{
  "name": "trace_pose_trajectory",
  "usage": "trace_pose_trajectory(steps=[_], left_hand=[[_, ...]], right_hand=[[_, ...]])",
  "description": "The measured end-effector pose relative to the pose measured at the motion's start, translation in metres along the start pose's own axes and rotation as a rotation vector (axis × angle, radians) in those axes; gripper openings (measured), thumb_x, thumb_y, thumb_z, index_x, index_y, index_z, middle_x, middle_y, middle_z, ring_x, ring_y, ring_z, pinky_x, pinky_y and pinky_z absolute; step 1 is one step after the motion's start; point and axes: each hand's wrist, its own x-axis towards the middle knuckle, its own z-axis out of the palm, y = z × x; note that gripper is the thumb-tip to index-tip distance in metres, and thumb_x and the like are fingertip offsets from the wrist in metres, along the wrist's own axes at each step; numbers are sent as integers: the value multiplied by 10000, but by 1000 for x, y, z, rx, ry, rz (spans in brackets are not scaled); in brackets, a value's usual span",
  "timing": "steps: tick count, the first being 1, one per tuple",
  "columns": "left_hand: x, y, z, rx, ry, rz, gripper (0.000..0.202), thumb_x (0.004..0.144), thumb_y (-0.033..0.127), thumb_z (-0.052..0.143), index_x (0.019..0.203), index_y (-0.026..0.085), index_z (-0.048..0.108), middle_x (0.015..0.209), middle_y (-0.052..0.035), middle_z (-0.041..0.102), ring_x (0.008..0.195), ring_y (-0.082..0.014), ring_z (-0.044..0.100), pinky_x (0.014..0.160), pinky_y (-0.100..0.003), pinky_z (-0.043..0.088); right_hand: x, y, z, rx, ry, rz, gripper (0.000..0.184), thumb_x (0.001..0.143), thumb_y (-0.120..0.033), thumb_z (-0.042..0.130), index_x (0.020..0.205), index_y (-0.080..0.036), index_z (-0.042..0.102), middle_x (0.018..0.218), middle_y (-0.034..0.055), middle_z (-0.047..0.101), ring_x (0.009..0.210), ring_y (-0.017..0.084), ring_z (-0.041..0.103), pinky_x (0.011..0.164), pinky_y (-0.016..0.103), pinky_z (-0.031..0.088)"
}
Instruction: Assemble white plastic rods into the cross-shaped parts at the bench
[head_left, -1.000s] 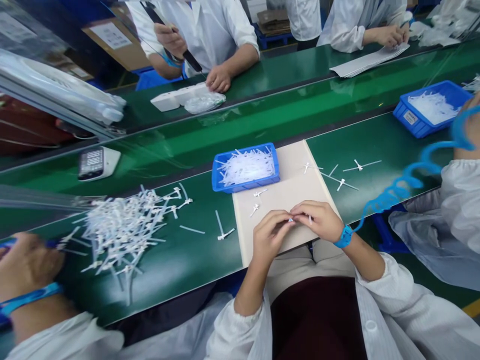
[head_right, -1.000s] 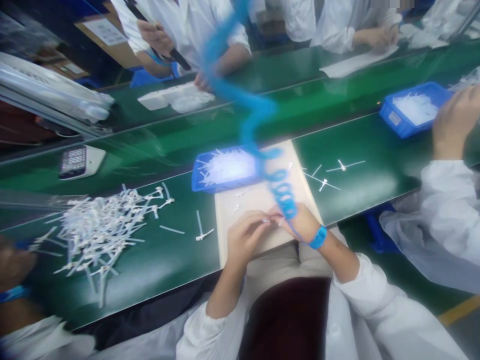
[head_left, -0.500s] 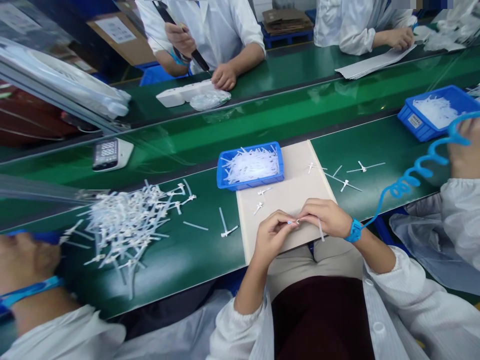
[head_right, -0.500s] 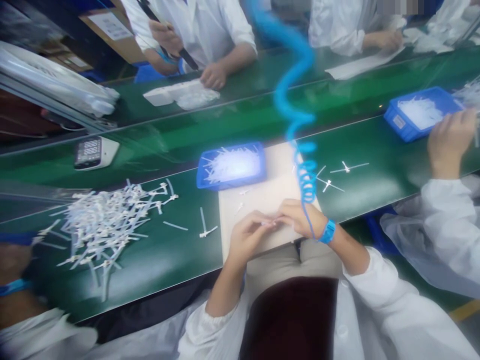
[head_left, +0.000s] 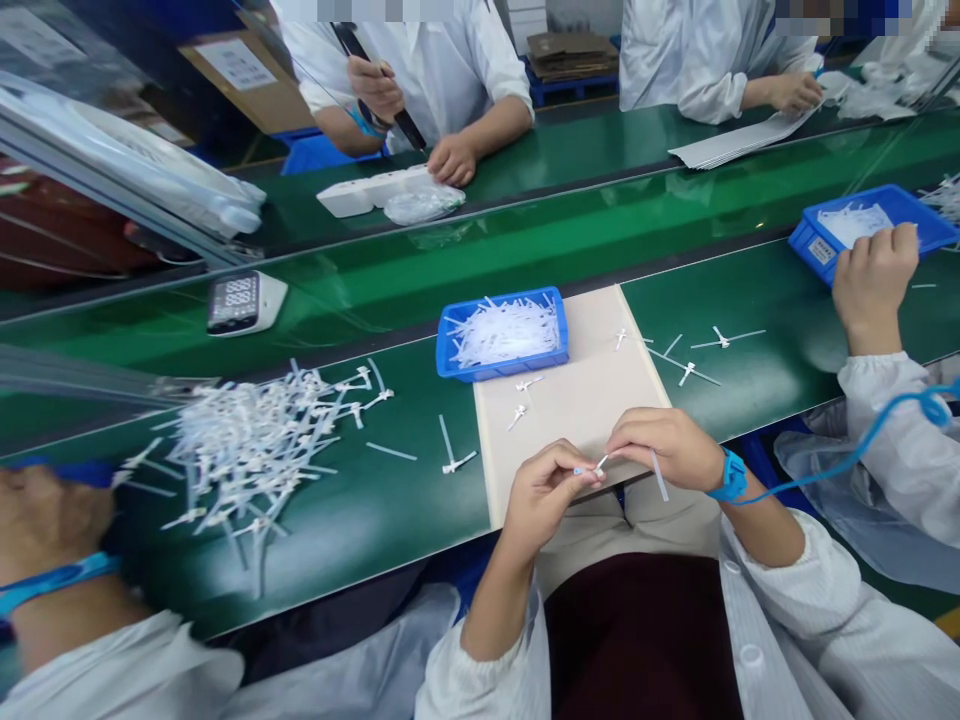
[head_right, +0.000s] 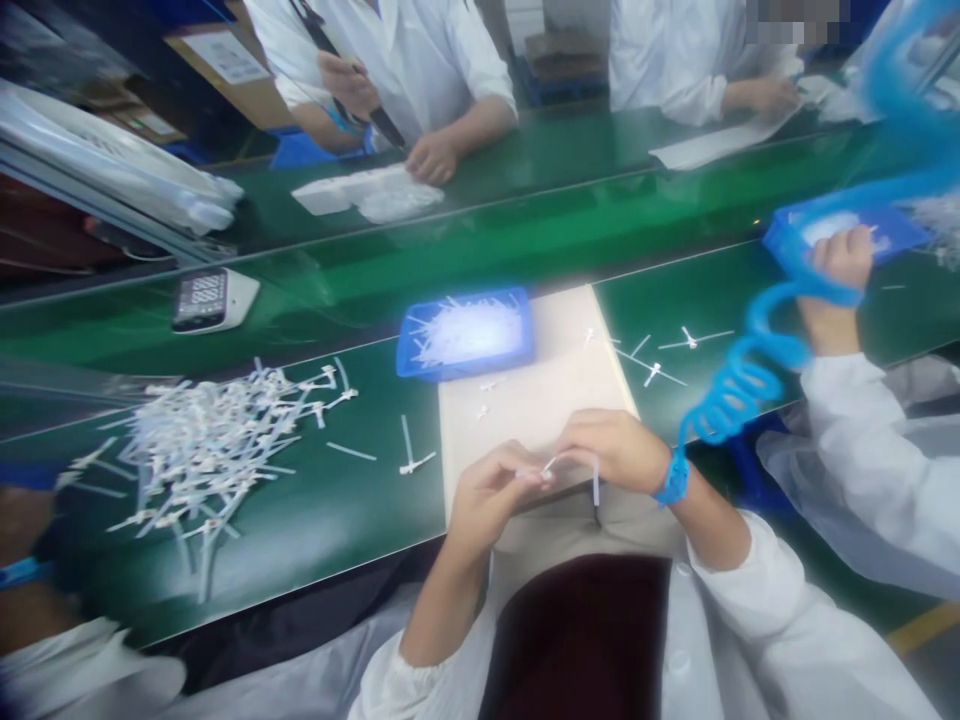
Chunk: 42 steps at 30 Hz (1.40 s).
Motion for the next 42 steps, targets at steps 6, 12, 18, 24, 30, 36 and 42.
trace_pose_trajectory(steps=[6, 12, 18, 24, 30, 36, 42], left_hand=[[-35, -6, -37, -207, 63, 61, 234, 881, 328, 883, 760, 188, 741, 700, -23, 709, 556, -136, 655, 517, -231, 530], [-40, -4, -14, -242, 317, -57, 311, 822, 392, 912, 786, 177, 689, 944, -55, 751, 618, -116, 660, 592, -251, 560], [-28, 3, 29, -355, 371, 0, 283, 765, 282, 917, 768, 198, 647, 705, 17, 656, 646, -126, 633, 630, -229, 541], [-24, 4, 39, -392, 369, -43, 164, 773, 204, 868, 740, 197, 708, 723, 15, 652, 690, -122, 641, 704, -243, 568], [-25, -2, 40, -447, 418, -156, 202, 774, 315, 936, 796, 187, 781, 891, -35, 737, 824, -147, 719, 759, -249, 608], [-28, 3, 43, -323, 408, -161, 175, 826, 305, 897, 853, 193, 765, 912, -38, 764, 862, -176, 739, 804, -298, 634], [-30, 10, 44, -188, 413, -134, 131, 795, 205, 889, 809, 195, 759, 802, -12, 739, 793, -178, 734, 773, -296, 634]], right_hand=[[-18, 12, -53, -142, 303, 224, 151, 1064, -269, 657, 979, -235, 777, 926, 59, 785, 856, 226, 723, 783, 353, 568], [-16, -20, -13, 90, 156, 258, 150, 1068, -319, 658, 1037, -225, 771, 921, 54, 773, 785, 191, 696, 715, 316, 549], [-21, -51, 32, 289, 231, 429, 118, 1042, -312, 702, 994, -233, 776, 892, 35, 753, 789, 183, 683, 689, 294, 526], [-28, -52, 36, 312, 305, 441, 126, 1052, -303, 692, 979, -257, 783, 924, 36, 778, 868, 214, 686, 787, 351, 545], [-30, -49, 37, 194, 360, 390, 135, 1061, -304, 677, 975, -284, 779, 944, 51, 796, 1065, 281, 665, 949, 447, 549], [-26, -55, 38, 260, 327, 365, 115, 1070, -277, 654, 1061, -259, 767, 962, 46, 777, 870, 208, 723, 790, 340, 587], [-23, -60, 42, 212, 338, 337, 116, 1063, -195, 625, 1044, -245, 728, 906, 22, 722, 808, 170, 678, 754, 291, 554]])
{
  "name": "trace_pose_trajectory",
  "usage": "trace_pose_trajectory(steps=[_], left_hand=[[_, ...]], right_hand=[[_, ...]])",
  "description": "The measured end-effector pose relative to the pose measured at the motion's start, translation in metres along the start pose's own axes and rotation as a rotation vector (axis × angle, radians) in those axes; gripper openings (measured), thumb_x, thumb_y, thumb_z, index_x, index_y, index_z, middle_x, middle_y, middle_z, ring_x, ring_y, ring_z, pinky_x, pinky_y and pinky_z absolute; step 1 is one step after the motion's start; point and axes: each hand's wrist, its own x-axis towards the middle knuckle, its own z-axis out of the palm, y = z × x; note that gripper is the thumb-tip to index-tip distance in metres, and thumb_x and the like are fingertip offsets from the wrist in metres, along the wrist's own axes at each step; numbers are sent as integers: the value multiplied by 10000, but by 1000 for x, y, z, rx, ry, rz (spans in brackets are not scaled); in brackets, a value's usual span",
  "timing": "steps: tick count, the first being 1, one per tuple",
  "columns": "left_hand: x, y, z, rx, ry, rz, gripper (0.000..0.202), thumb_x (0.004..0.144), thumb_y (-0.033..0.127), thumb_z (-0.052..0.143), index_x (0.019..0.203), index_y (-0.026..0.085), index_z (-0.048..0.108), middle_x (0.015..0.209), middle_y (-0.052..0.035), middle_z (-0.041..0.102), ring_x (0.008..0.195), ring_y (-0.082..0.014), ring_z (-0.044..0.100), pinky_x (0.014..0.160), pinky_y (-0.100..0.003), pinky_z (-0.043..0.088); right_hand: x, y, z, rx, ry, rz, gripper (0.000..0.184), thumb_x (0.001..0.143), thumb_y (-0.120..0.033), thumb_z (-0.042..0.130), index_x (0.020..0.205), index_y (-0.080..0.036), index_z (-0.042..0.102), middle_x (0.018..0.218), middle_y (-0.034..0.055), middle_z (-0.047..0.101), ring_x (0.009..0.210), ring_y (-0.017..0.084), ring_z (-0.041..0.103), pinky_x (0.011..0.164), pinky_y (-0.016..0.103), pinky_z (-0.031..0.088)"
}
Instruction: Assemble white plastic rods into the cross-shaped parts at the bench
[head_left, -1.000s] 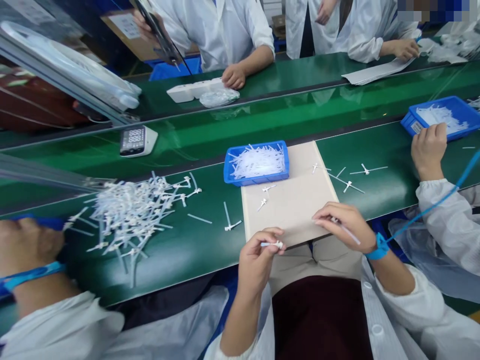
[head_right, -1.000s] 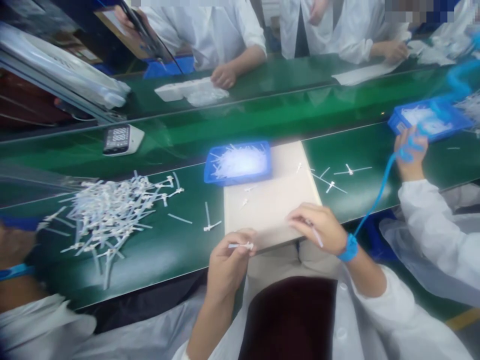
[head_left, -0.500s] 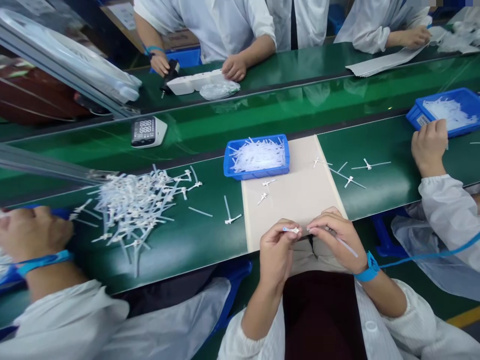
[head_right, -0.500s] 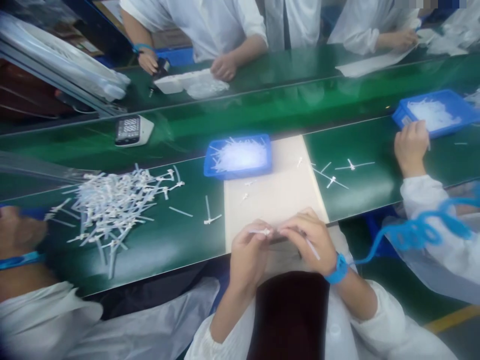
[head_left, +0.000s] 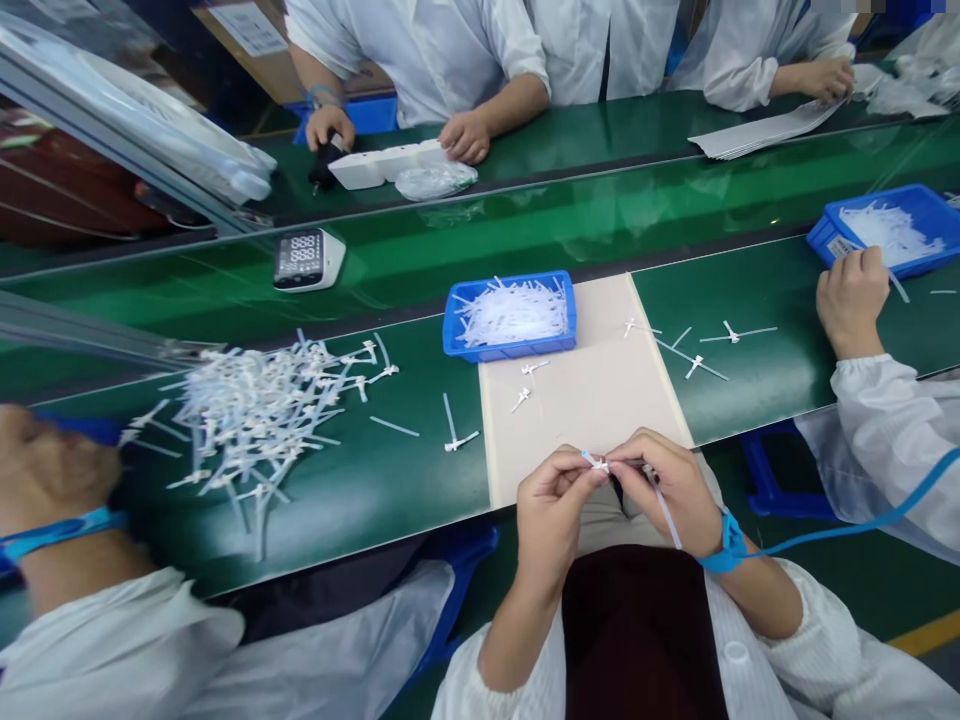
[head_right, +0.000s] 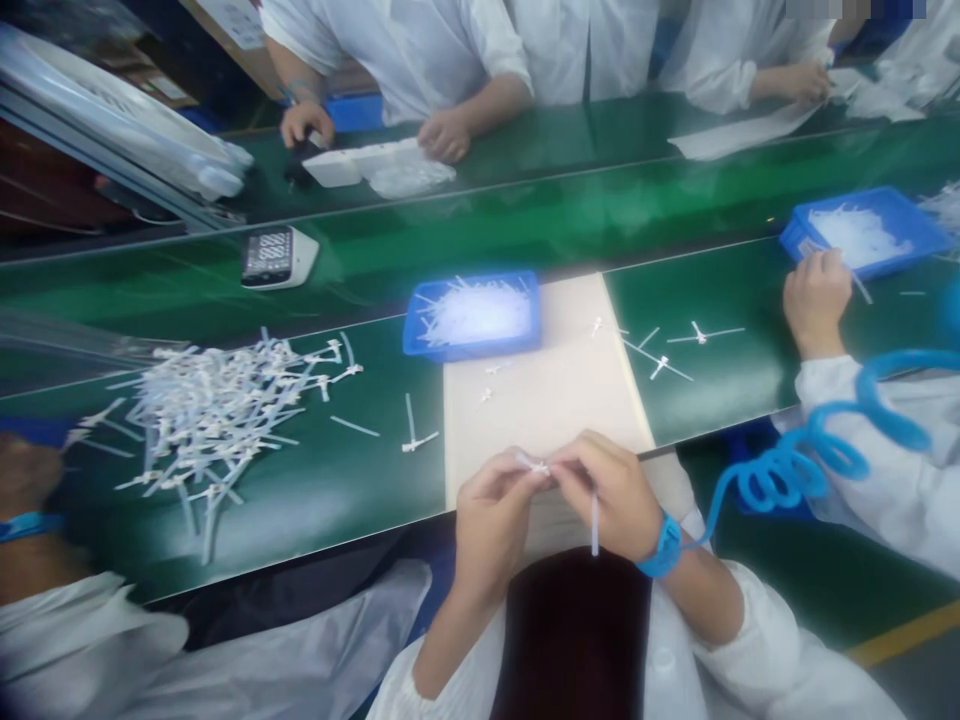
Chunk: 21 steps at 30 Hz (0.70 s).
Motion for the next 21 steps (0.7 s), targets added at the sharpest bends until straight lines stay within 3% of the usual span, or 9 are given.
trace_pose_trajectory(steps=[5, 14, 21], left_hand=[[0, -1, -2, -2, -30, -48, 131, 804, 224, 880, 797, 190, 754, 785, -10, 726, 782, -174, 718, 762, -288, 618], [9, -12, -6, -130, -68, -157, 329, 736, 442, 947, 757, 171, 760, 737, -35, 701, 717, -173, 662, 691, -269, 581], [13, -12, -9, 0, -77, -67, 305, 772, 481, 929, 812, 201, 816, 787, -51, 728, 770, -217, 708, 726, -300, 612]], right_hand=[[1, 5, -1, 13, -40, 3, 101, 1064, -202, 622, 1049, -244, 712, 908, 22, 706, 805, 167, 661, 739, 285, 533], [4, 7, 4, 16, -41, -6, 125, 1065, -288, 618, 990, -251, 711, 866, 19, 712, 768, 185, 674, 722, 309, 554], [4, 10, 6, 0, 9, 14, 138, 1047, -268, 610, 951, -256, 707, 793, 2, 684, 687, 174, 662, 641, 284, 534]])
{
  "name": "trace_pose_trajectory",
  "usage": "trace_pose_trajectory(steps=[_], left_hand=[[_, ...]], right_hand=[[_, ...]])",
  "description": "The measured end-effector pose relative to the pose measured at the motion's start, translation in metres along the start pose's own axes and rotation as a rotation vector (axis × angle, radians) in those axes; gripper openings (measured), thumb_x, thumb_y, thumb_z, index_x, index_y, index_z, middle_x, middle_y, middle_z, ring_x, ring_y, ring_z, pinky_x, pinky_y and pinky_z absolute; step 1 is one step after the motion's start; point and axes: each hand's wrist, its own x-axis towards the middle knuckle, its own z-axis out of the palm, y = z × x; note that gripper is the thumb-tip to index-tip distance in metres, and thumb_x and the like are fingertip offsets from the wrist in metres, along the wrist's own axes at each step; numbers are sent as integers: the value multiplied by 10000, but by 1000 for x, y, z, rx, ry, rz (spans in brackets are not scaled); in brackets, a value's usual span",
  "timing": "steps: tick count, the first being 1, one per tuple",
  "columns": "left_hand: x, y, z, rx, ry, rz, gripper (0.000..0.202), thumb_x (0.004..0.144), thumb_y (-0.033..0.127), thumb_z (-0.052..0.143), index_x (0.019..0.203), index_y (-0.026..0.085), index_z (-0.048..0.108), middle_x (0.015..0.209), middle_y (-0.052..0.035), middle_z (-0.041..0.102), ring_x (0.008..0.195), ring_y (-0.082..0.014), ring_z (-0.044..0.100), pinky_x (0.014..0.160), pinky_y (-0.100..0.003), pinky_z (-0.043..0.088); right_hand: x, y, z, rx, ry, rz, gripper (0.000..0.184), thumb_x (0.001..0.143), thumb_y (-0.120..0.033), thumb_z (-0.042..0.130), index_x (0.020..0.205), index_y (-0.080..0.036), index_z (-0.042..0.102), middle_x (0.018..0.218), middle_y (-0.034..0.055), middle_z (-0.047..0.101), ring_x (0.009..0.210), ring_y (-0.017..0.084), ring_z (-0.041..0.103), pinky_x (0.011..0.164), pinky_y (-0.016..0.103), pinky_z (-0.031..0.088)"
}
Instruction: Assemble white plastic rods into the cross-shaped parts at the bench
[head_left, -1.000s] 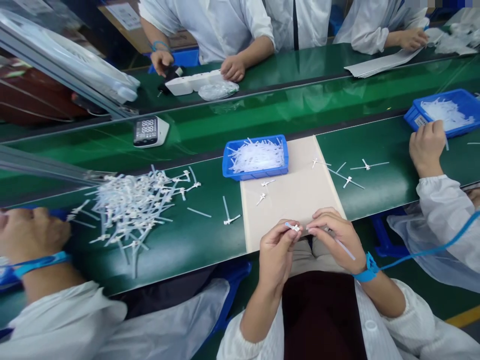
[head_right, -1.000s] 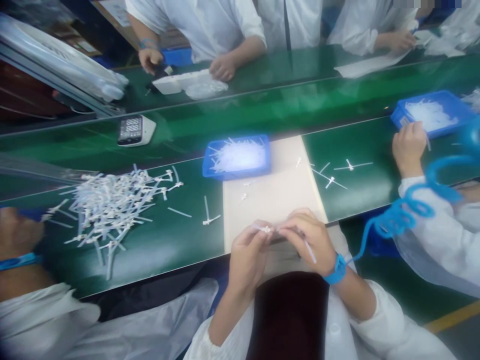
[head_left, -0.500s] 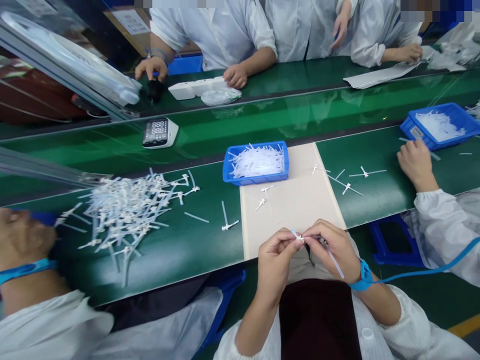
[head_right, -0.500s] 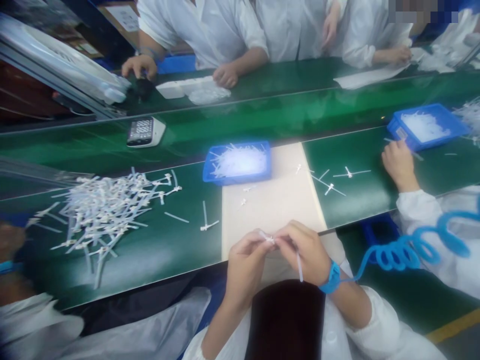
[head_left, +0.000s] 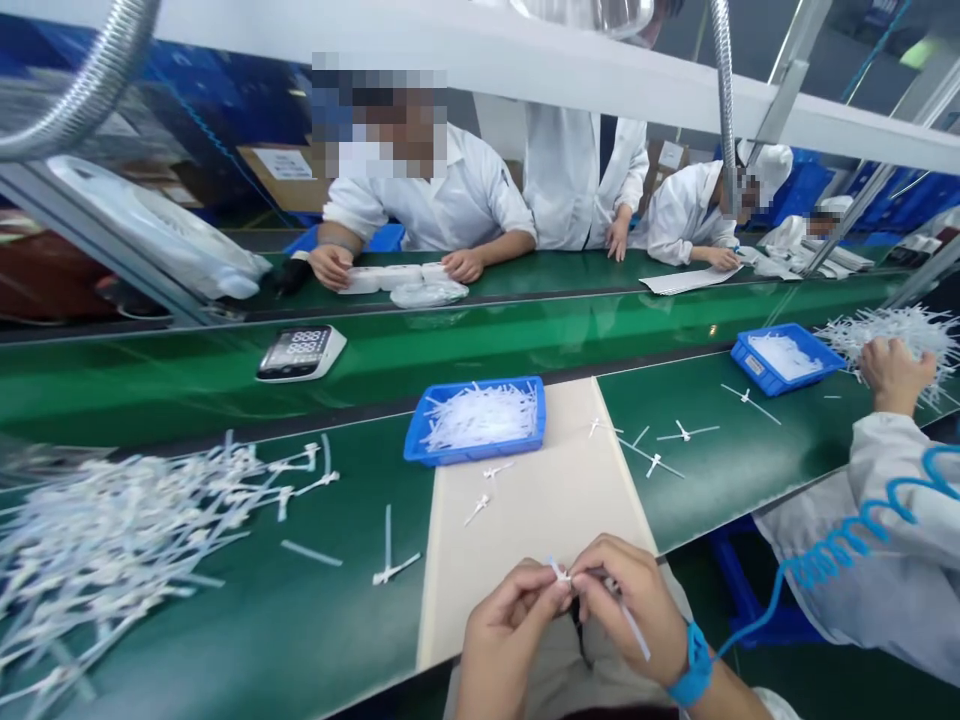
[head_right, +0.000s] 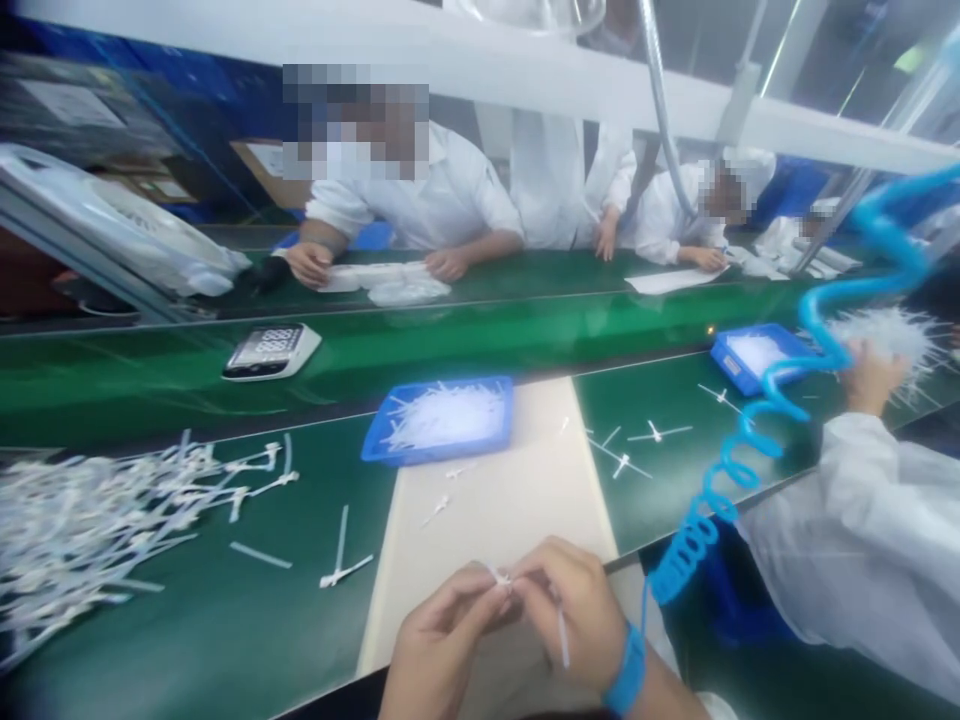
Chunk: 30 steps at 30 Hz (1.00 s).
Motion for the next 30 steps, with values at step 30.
trace_pose_trajectory(steps=[30], left_hand=[[-18, 11, 17, 204, 19, 288, 107, 946, 169, 786, 951, 248, 857, 873, -21, 788, 814, -156, 744, 746, -237, 591]], right_hand=[[-18, -1, -14, 107, -26, 237, 111, 1067, -304, 657, 1018, -232, 726, 759, -12, 688, 597, 120, 628, 586, 255, 518]])
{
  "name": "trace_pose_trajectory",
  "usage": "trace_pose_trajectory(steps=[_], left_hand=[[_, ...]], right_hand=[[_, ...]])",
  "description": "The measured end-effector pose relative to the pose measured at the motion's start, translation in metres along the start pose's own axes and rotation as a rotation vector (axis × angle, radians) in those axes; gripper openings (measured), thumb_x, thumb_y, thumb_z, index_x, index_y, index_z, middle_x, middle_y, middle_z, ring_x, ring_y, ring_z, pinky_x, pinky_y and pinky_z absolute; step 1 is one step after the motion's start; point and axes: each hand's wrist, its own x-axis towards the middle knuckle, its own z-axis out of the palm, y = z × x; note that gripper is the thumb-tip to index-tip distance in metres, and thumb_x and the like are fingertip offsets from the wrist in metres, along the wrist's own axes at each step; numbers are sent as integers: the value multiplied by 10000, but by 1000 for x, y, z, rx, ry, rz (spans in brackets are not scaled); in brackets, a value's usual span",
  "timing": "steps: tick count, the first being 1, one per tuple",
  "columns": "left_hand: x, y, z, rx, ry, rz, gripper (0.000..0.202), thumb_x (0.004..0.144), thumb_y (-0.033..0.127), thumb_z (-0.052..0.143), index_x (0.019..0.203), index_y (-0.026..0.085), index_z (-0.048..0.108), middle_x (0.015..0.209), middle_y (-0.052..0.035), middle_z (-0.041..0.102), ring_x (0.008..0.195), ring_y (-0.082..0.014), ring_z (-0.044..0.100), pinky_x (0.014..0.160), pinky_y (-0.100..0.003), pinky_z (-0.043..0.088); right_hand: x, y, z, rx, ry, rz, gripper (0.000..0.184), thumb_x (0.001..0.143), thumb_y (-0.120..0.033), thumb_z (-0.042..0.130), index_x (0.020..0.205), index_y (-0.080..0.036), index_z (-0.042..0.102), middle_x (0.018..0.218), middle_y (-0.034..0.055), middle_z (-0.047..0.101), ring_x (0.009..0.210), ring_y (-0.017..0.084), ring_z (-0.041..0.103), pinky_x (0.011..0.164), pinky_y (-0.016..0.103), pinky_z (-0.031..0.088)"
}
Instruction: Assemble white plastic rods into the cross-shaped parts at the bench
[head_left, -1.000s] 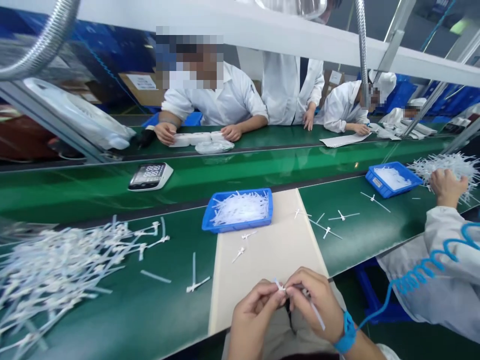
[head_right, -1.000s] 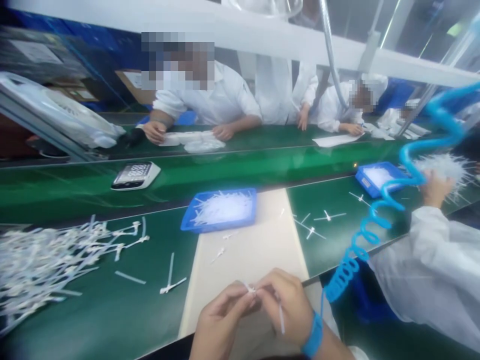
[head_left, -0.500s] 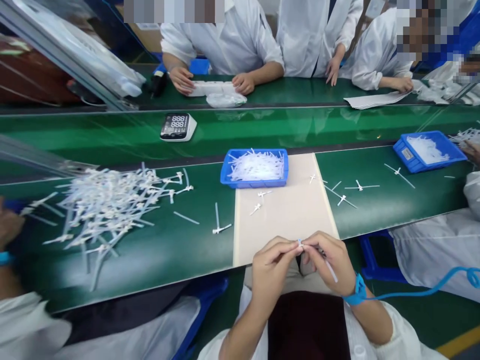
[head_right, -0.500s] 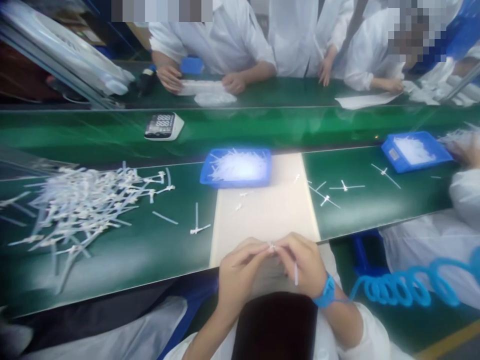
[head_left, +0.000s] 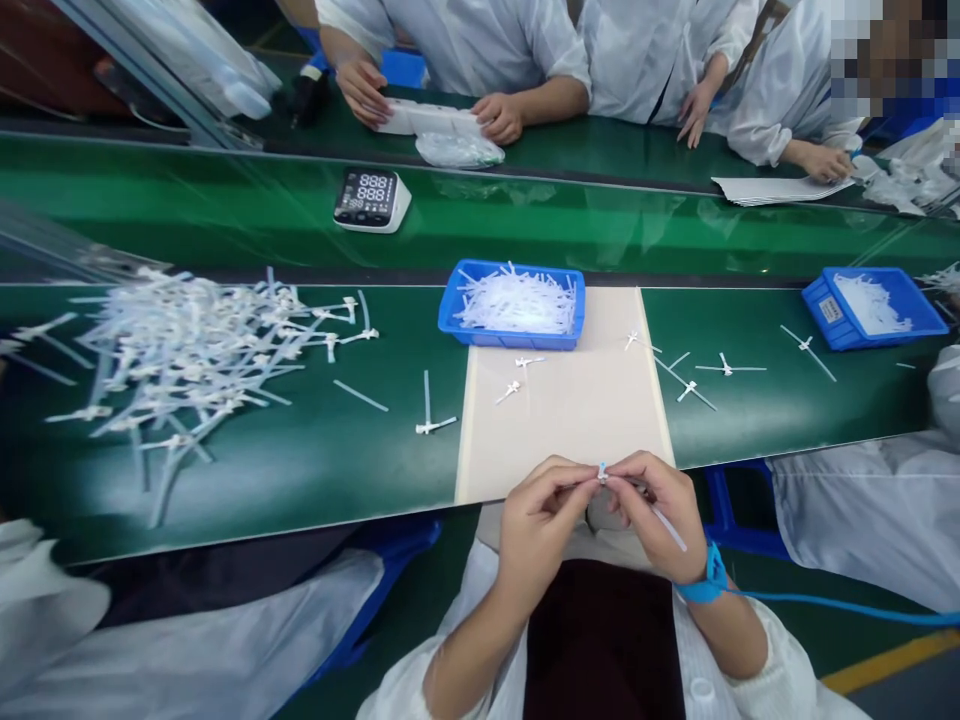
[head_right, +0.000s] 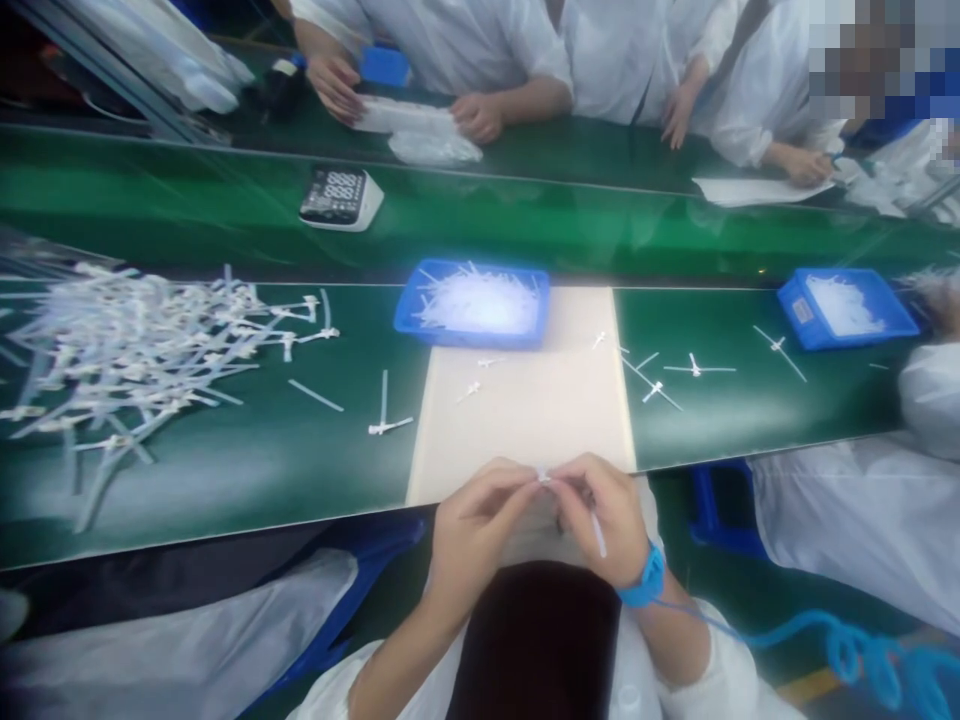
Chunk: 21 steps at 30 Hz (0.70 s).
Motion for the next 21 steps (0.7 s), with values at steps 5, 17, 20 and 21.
trace_pose_trajectory(steps=[5, 17, 20, 21], left_hand=[[2, 3, -2, 4, -27, 60, 122, 946, 148, 778, 933, 241, 856, 855, -27, 785, 771, -150, 732, 693, -235, 564], [11, -19, 0, -218, -18, -215, 72, 904, 264, 796, 915, 196, 817, 878, -44, 790, 809, -180, 751, 776, -279, 621], [9, -22, 0, -263, 29, -292, 160, 892, 316, 812, 989, 189, 815, 913, -51, 799, 807, -193, 767, 787, -303, 644], [8, -22, 0, -261, 39, -290, 179, 892, 327, 811, 1003, 187, 814, 940, -56, 801, 820, -197, 772, 800, -310, 649]], right_hand=[[0, -5, -2, -102, -7, -66, 117, 1071, -268, 638, 994, -242, 722, 766, -13, 692, 603, 123, 622, 606, 267, 514], [4, 11, -13, 212, -98, 136, 291, 1093, -456, 605, 1169, -244, 789, 887, 54, 769, 651, 153, 663, 574, 288, 529], [4, 17, -18, 298, -94, 184, 352, 1096, -500, 585, 1229, -247, 791, 913, 73, 780, 711, 180, 685, 607, 312, 548], [4, 20, -18, 309, -97, 194, 352, 1088, -502, 601, 1251, -251, 786, 907, 70, 777, 727, 185, 688, 628, 320, 555]])
